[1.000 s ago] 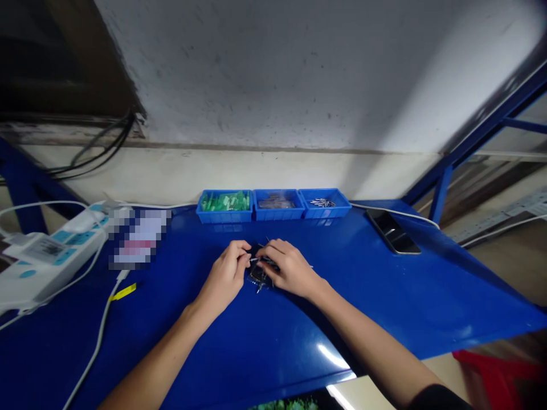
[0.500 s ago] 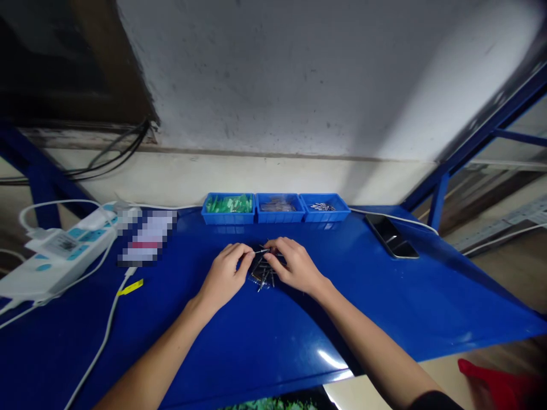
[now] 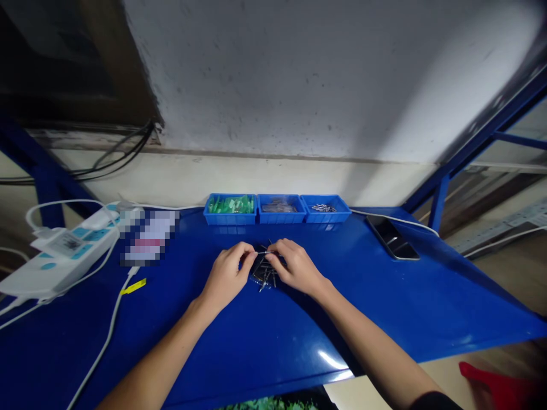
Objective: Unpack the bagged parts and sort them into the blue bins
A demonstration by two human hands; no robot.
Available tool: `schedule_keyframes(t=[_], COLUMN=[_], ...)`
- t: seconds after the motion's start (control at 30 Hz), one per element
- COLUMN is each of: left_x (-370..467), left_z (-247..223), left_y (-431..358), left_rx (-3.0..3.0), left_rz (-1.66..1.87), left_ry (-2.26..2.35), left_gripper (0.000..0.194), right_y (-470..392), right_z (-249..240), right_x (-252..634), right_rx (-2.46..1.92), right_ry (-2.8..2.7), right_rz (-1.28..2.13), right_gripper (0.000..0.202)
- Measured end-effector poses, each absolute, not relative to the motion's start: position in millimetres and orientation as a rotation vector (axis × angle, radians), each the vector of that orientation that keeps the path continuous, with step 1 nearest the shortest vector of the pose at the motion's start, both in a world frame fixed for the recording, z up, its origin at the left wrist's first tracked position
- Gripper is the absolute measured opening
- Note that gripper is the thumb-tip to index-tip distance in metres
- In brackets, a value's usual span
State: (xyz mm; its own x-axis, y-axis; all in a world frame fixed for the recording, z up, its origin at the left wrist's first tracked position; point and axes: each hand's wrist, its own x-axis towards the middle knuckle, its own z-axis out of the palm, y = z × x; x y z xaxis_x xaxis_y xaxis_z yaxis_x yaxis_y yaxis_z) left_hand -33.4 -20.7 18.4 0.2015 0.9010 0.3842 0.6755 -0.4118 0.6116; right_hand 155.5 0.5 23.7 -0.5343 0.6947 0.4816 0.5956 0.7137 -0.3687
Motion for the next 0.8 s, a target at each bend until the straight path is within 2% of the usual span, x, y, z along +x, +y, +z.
schedule_keyframes(t=[0.17,0.27,0.4,0.53,0.63,0.8], left_x=[-33,-32,-33,-34,-36,-41], left_z=[19,18,12,10,13,15], left_y=[-21,-20,-20,-20,-19,-17], left_rx=[2.136,2.115,2.165,2.21,2.22,2.249], left_rz=[0.996,0.901,0.757,0.634,0.527,0.512], left_ry=[1.475,1.525,1.655,1.717,1.748,1.762], left_gripper=[0.02,0.021,0.021,0.016,0.01,0.016], right_y=[-1,12,38,47,40,38], right_z=[28,32,30,15,3,6], right_x=[156,171,214,238,220,193], right_rx=[-0.911,-0.971,-1.521,-1.91,-1.823,-1.566], right_ry=[-2.335,-2.175,-1.596,-1.482,-1.635,-1.884], right_rz=[0.084,-0.062,-0.312,-0.236,-0.219,-0.239], right_gripper=[0.022,0.022,0.028,0.043,0.036,0.027])
